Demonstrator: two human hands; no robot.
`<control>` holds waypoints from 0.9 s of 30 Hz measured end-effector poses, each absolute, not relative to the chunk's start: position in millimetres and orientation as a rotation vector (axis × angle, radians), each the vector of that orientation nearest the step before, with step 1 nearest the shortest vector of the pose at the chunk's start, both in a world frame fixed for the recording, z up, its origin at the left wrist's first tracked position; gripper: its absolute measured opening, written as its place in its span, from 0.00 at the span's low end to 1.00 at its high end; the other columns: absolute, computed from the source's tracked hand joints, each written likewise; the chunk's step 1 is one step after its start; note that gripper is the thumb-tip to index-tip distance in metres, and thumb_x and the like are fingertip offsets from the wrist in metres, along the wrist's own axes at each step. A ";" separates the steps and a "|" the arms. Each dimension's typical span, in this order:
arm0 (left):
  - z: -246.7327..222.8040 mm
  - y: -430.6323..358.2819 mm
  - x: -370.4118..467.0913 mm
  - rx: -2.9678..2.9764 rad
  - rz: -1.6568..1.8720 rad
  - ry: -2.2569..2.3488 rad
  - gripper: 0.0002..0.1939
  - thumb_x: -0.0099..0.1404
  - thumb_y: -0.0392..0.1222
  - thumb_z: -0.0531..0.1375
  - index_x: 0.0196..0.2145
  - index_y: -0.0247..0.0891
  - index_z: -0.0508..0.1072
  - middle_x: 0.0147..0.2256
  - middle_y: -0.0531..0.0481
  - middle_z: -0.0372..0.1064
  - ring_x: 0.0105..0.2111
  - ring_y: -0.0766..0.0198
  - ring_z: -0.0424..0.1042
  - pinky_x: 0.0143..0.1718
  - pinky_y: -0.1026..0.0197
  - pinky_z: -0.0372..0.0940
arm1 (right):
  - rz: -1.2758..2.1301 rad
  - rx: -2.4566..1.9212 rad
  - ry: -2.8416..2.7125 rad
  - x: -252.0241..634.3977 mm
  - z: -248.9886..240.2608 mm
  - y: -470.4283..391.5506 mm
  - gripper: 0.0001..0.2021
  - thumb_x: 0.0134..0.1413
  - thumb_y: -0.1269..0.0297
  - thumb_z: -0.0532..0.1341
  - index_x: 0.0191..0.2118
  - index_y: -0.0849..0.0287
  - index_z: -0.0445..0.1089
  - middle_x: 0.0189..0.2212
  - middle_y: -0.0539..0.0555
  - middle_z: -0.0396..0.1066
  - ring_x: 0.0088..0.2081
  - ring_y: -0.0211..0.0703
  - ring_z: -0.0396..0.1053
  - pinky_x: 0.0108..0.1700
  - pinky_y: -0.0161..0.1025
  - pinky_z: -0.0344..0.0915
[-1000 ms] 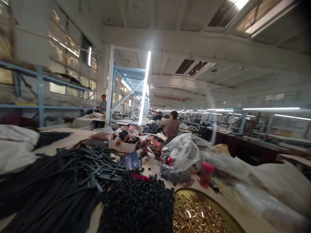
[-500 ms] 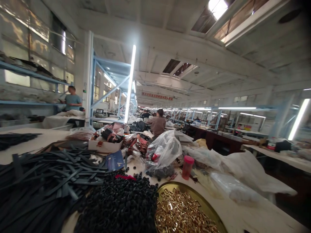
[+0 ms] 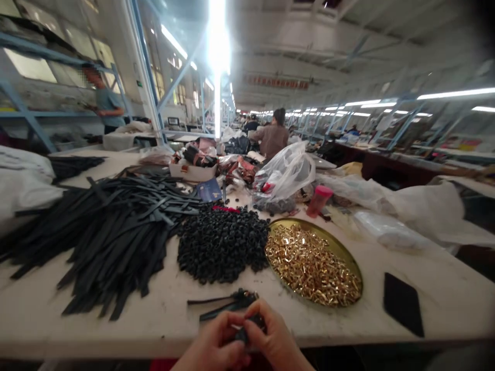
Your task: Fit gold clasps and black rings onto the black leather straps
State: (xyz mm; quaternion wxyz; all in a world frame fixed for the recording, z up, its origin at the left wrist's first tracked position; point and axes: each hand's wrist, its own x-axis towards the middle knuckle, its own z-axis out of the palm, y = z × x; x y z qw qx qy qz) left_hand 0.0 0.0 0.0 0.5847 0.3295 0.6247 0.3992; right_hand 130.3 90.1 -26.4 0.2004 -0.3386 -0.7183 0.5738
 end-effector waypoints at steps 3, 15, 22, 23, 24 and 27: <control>-2.9 -2.5 -2.9 0.707 1.023 1.309 0.24 0.51 0.45 0.59 0.44 0.32 0.59 0.26 0.51 0.69 0.28 0.64 0.70 0.30 0.63 0.62 | 1.536 -0.992 -2.056 133.9 -30.4 85.1 0.07 0.49 0.61 0.53 0.30 0.58 0.61 0.19 0.44 0.57 0.23 0.34 0.57 0.25 0.32 0.54; -10.6 -2.4 1.2 0.652 0.972 1.330 0.17 0.49 0.35 0.56 0.40 0.32 0.63 0.22 0.56 0.67 0.23 0.68 0.68 0.25 0.67 0.58 | 1.654 -0.842 -2.227 147.7 -31.4 84.6 0.08 0.51 0.60 0.53 0.29 0.59 0.64 0.21 0.46 0.59 0.25 0.34 0.57 0.28 0.32 0.53; 4.6 -1.9 7.2 0.761 0.880 1.285 0.17 0.49 0.30 0.54 0.39 0.32 0.67 0.31 0.50 0.73 0.31 0.64 0.70 0.32 0.64 0.60 | 1.712 -0.788 -2.336 157.0 -23.9 90.1 0.07 0.49 0.63 0.54 0.28 0.59 0.65 0.23 0.47 0.63 0.26 0.34 0.58 0.29 0.32 0.54; 3.5 -1.4 6.3 0.743 0.889 1.257 0.18 0.48 0.30 0.55 0.40 0.32 0.67 0.31 0.50 0.73 0.31 0.65 0.70 0.33 0.64 0.60 | 1.689 -0.794 -2.352 156.7 -23.8 91.3 0.06 0.49 0.64 0.54 0.27 0.59 0.65 0.23 0.47 0.63 0.26 0.34 0.58 0.29 0.32 0.54; 1.8 -1.1 5.4 0.708 0.907 1.216 0.18 0.48 0.30 0.55 0.40 0.32 0.67 0.31 0.49 0.73 0.31 0.66 0.70 0.33 0.65 0.59 | 1.673 -0.807 -2.356 156.1 -24.3 92.5 0.06 0.49 0.64 0.54 0.28 0.59 0.65 0.23 0.47 0.62 0.26 0.34 0.58 0.29 0.32 0.54; -4.2 -1.2 3.3 0.542 0.970 1.120 0.19 0.48 0.31 0.58 0.41 0.31 0.67 0.30 0.49 0.72 0.29 0.68 0.69 0.33 0.66 0.59 | 1.690 -0.837 -2.317 154.0 -27.0 95.5 0.07 0.50 0.63 0.53 0.28 0.59 0.65 0.21 0.46 0.60 0.24 0.33 0.56 0.27 0.32 0.52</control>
